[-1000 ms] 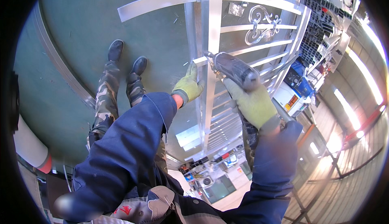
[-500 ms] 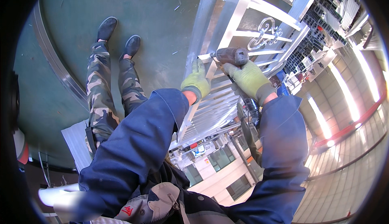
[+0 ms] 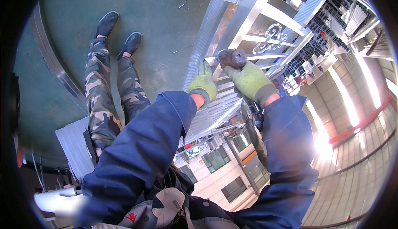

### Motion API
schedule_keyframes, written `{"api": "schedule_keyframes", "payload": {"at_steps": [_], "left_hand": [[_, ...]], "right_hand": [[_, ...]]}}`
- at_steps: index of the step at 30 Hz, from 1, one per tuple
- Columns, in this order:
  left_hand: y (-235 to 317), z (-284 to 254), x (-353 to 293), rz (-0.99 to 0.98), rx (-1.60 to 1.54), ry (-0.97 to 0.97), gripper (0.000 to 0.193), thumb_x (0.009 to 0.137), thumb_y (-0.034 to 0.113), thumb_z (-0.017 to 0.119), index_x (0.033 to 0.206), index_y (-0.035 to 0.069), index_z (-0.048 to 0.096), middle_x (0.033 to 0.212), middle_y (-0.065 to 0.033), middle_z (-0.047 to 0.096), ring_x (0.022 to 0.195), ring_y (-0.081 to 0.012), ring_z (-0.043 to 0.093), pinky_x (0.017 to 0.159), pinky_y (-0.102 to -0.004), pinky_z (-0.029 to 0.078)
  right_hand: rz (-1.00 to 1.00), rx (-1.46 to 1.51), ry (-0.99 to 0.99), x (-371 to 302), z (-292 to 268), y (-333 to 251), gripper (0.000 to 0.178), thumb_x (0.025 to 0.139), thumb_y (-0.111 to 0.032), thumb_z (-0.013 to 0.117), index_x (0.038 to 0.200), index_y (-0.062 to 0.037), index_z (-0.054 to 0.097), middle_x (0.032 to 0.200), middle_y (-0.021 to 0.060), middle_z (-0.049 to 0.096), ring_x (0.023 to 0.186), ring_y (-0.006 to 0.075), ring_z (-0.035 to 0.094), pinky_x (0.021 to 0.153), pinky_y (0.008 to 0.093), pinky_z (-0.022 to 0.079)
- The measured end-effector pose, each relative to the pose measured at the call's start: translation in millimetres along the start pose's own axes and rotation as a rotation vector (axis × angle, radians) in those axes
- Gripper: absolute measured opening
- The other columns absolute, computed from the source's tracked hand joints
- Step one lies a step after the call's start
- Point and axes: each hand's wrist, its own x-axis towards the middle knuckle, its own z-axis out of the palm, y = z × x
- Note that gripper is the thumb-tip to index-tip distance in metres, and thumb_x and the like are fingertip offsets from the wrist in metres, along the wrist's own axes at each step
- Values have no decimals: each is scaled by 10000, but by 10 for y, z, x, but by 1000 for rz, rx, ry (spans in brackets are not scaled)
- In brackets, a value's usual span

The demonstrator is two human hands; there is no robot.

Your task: The person welds a large curved metal frame using a handheld welding torch, moving along the structure to join metal bars. They reposition the frame and continue welding different sections while wearing gloves and protective clothing.

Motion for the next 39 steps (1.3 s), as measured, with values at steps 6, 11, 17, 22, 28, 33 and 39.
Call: {"api": "schedule_keyframes", "payload": {"at_steps": [6,11,17,22,28,33,39], "left_hand": [[-29,13,18,24,-11,8,799,883,158,503,1577,18,133,1642,-209,127,1252,-402,556,1028,-492,459],[28,-112,-19,0,-84,-63,781,890,147,490,1573,9,136,1641,-208,125,1271,-405,541,1041,-487,452],[4,-91,-9,10,-88,-50,748,911,150,465,1571,7,142,1639,-204,135,1334,-393,487,1074,-473,430],[22,-123,-15,3,-89,-74,741,920,160,463,1573,13,144,1638,-200,143,1352,-385,471,1092,-464,416],[12,-130,13,-9,-96,-99,734,929,162,457,1576,17,141,1646,-194,122,1396,-369,423,1111,-458,400],[21,-113,19,-14,-73,-94,731,931,162,456,1576,18,142,1646,-194,118,1409,-365,406,1126,-451,386],[32,-155,5,-21,-82,-114,760,915,152,493,1576,18,142,1642,-195,132,1399,-363,420,1122,-449,391]], "right_hand": [[63,-108,7,45,59,-91,496,922,-446,610,1080,20,670,714,119,664,631,205,658,627,355,507],[26,-220,25,138,82,-20,455,956,-402,598,1222,-36,641,793,95,668,634,171,630,606,327,505],[30,-282,12,168,105,-64,423,982,-345,598,1330,-106,609,941,67,696,625,121,601,575,293,510],[-103,-350,68,266,115,156,405,978,-296,603,1348,-133,605,1157,39,701,717,113,619,605,292,520],[-52,-303,38,142,112,-13,420,976,-301,600,1366,-144,594,1079,53,713,682,115,615,607,297,520],[-19,-252,30,76,95,-24,509,923,-455,596,1174,-18,663,1051,230,704,1036,398,657,908,413,485],[-67,-228,40,22,90,13,501,924,-433,600,1177,-4,655,1040,230,706,1023,397,659,904,408,487]]}}
